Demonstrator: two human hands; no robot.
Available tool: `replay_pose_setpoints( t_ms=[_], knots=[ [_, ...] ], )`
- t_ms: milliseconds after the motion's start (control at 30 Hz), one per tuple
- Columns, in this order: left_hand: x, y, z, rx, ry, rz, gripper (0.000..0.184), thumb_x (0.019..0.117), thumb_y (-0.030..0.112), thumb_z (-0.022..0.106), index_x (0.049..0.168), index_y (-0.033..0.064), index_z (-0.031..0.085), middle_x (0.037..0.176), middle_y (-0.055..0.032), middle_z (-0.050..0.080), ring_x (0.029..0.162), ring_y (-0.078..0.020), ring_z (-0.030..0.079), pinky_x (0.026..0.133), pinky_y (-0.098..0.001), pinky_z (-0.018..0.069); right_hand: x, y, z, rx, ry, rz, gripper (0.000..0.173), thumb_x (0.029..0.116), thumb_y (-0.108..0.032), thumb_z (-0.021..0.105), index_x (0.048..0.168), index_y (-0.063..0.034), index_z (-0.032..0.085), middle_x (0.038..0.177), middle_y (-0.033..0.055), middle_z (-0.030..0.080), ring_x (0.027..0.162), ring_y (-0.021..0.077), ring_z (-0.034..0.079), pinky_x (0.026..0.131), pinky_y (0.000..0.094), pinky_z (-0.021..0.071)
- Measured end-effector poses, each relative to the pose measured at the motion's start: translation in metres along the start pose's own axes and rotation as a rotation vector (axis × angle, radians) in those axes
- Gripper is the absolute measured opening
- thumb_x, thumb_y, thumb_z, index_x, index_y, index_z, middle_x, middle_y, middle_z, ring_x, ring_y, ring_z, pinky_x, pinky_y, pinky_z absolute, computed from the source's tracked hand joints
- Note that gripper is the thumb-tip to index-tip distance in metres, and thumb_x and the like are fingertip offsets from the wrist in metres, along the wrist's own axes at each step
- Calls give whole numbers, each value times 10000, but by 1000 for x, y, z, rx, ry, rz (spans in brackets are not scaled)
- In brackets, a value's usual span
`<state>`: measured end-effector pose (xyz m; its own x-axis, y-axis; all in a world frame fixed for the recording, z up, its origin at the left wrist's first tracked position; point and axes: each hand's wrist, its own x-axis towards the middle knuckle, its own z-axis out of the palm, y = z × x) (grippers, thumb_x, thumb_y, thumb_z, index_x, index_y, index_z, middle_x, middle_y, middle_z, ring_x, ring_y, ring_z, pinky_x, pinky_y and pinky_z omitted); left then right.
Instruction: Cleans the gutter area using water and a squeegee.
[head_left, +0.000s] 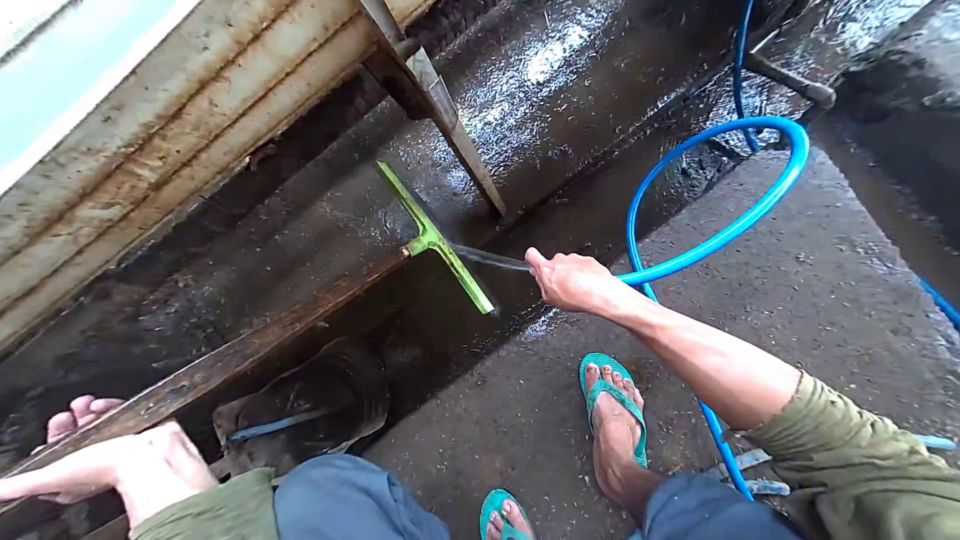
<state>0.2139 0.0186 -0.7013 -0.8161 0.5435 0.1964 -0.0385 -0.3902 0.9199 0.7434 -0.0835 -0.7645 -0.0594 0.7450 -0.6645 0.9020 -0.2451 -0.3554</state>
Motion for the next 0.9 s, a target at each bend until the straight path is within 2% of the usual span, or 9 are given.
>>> replay_pose_setpoints(
  t_ms=[133,267,333,400,567,700,800,900],
  knots=[
    [-10,9,7,-77,27,35,608,1127,455,61,1257,-32,403,927,-111,615,772,-153,668,718,-312,595,-1,-5,7,-42,-41,-17,356,1111,-253,358,1436,-131,439,1111,239,674,1102,446,663,859,613,522],
    [-12,12,12,-139,57,38,625,1118,482,58,1217,-24,411,902,-100,613,756,-130,663,713,-282,592,-2,-12,18,-97,-121,-22,393,1094,-207,380,1478,-123,400,1162,265,654,1127,467,649,869,625,518],
    [-11,12,11,-150,46,49,633,1117,487,60,1221,-30,411,892,-99,593,749,-132,653,713,-279,589,-2,-16,28,-117,-163,-27,403,1069,-167,418,1468,-115,402,1167,273,650,1122,478,646,858,632,517],
    [-19,16,18,-158,43,57,619,1118,479,63,1177,-23,419,858,-89,569,725,-123,631,697,-266,575,-2,-18,38,-131,-202,-41,413,1050,-148,452,1459,-112,415,1174,274,648,1124,481,644,861,639,516],
    [-21,16,18,-193,13,39,683,1100,525,32,1116,-21,443,827,-85,586,727,-120,641,688,-250,573,1,-20,38,-124,-197,-47,409,1069,-181,430,1471,-110,405,1176,274,649,1136,477,641,878,638,512],
    [-23,20,21,-176,34,-3,688,1086,559,19,1163,-2,410,842,-87,572,722,-121,641,683,-259,579,9,-12,24,-87,-121,-6,393,1083,-215,415,1466,-127,421,1169,258,660,1139,461,645,879,631,512],
    [-14,16,14,-96,43,-51,721,1066,600,0,1160,22,420,841,-76,582,703,-135,638,666,-301,580,10,-9,28,-100,-163,-1,407,1074,-207,424,1471,-125,407,1178,269,651,1143,474,639,876,647,509],
    [-17,18,16,-51,63,-30,722,1071,587,8,1244,23,425,890,-77,584,714,-130,619,671,-314,574,9,-8,34,-109,-207,6,421,1068,-214,445,1475,-115,407,1195,272,645,1159,476,631,892,652,501]
  ],
)
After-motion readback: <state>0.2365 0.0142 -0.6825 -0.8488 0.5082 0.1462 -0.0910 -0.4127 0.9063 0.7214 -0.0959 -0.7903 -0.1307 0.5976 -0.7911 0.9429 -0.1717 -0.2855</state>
